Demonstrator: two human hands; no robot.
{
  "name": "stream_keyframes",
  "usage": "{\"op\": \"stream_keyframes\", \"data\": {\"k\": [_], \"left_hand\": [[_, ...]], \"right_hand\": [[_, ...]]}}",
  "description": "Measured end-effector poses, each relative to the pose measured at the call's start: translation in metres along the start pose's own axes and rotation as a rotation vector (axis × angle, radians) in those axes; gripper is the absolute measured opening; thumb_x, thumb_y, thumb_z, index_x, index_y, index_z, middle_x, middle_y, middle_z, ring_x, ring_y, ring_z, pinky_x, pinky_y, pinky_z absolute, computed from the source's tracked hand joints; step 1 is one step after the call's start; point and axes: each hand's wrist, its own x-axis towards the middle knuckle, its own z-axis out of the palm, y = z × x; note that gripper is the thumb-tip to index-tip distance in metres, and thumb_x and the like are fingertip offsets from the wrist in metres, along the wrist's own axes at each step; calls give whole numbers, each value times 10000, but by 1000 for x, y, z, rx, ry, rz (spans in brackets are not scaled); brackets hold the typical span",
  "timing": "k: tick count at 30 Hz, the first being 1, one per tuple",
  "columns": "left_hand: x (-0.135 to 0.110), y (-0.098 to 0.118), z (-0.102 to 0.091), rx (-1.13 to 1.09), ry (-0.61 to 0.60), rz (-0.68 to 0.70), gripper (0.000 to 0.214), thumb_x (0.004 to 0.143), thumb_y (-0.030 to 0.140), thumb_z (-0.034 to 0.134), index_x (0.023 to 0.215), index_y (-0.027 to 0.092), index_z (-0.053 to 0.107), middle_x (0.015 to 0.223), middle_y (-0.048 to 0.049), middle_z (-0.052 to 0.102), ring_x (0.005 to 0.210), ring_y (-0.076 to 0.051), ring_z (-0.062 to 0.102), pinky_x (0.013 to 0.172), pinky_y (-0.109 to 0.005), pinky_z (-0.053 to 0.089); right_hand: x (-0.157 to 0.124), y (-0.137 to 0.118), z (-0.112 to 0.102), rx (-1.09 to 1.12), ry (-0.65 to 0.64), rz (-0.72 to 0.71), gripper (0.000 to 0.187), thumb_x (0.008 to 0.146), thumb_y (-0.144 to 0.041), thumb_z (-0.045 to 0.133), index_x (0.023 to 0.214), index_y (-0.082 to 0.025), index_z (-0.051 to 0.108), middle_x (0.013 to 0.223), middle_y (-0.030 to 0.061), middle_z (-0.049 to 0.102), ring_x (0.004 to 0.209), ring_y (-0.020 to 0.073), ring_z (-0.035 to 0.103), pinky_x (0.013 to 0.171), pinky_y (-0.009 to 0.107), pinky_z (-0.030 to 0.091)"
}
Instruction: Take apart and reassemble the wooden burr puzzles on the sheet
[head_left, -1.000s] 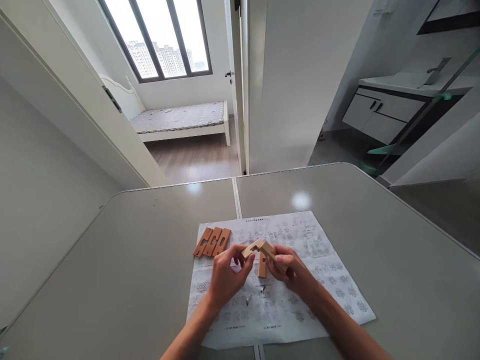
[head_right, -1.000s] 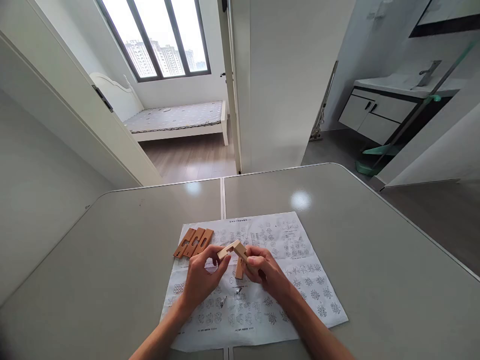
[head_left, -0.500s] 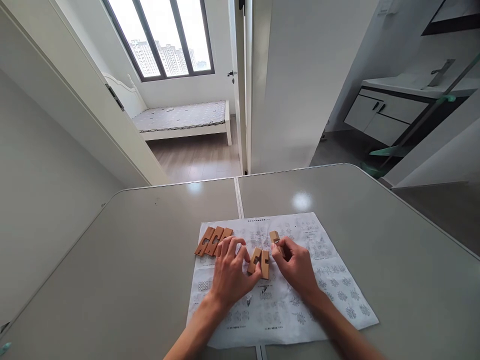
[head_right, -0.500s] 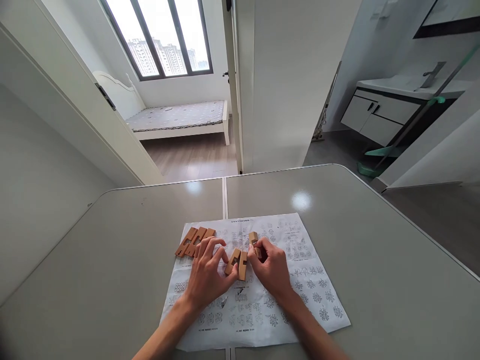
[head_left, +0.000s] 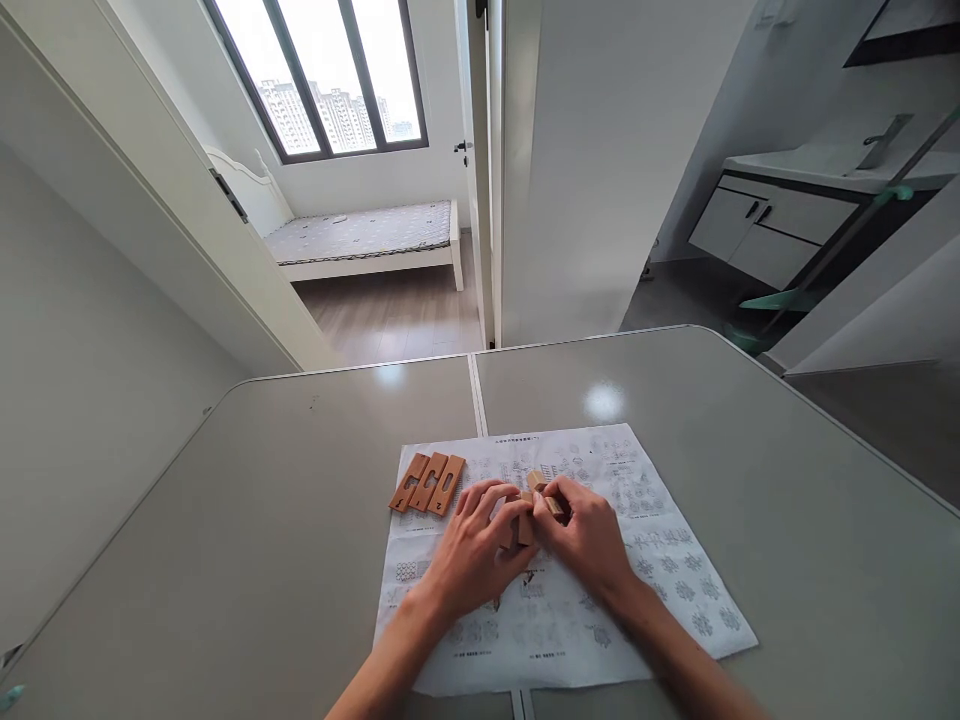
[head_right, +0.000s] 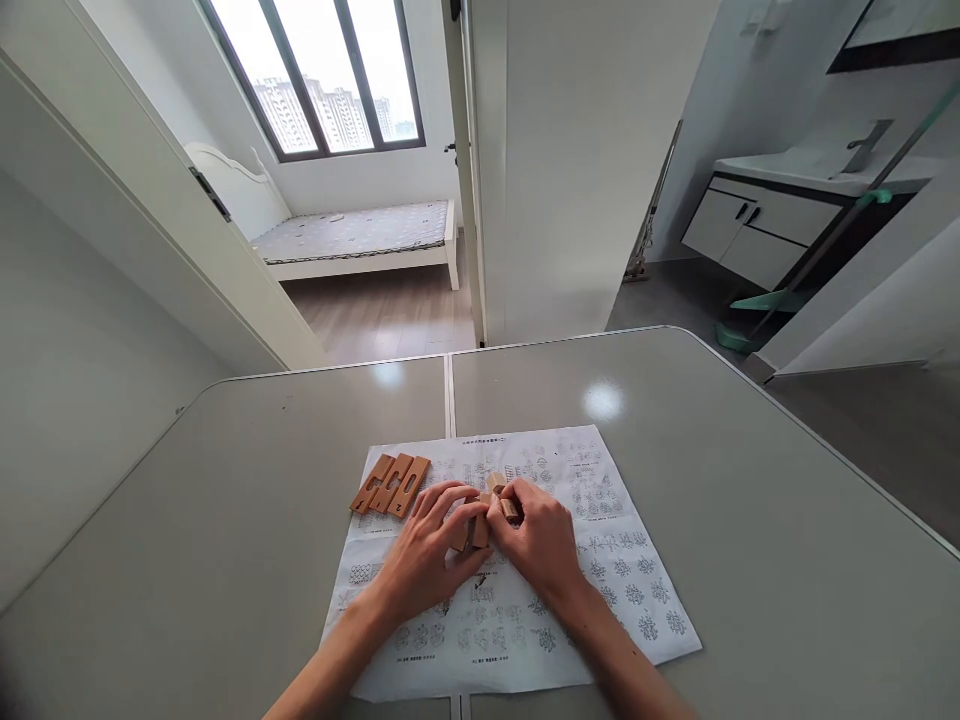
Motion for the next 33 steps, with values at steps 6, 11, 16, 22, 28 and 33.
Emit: {"op": "stream_keyframes", "data": {"k": [6,11,16,22,28,33], "left_hand": [[0,-8,7,106,152,-169,271,977,213,661,1238,248,594,1289,-100,673,1304,-316,565,1096,-503,476],[-3,-15,11,153,270,-227,323,979,160,623,1286,245,570,1351,-112,641,1320,-313,562,1125,-509,451],[-1,-11,8,112,298,-189,333,980,149,598,1297,242,557,1353,-110,648,1309,-288,586,1125,-475,470],[1,-9,8,140,269,-160,369,985,177,593,1343,239,533,1441,-110,632,1397,-284,549,1145,-468,476],[-4,-18,14,151,157,-208,492,1036,247,571,1501,233,413,1594,-139,504,1546,-308,385,1229,-528,394],[-7,-24,19,169,107,-200,469,1049,259,573,1497,280,439,1626,-102,478,1552,-312,364,1228,-552,384]], "right_hand": [[0,-1,1,-20,-59,-21,201,977,-382,571,842,-234,591,731,4,648,624,186,583,637,293,400],[0,-3,0,28,-148,-106,167,997,-379,589,974,-232,665,901,40,726,673,190,626,660,302,449],[0,-5,-1,123,-236,-205,162,1007,-323,590,1141,-253,649,1138,62,744,667,173,626,689,315,516],[-1,-4,-2,147,-290,-296,318,983,-190,532,1282,-278,595,1354,72,710,719,170,678,764,340,575],[-2,-3,-1,186,-276,-276,315,994,-181,518,1285,-277,590,1413,84,681,742,169,696,778,348,605],[-2,-1,4,192,-169,-232,279,978,-159,506,1213,-253,625,1373,95,667,740,163,697,708,321,594]]}}
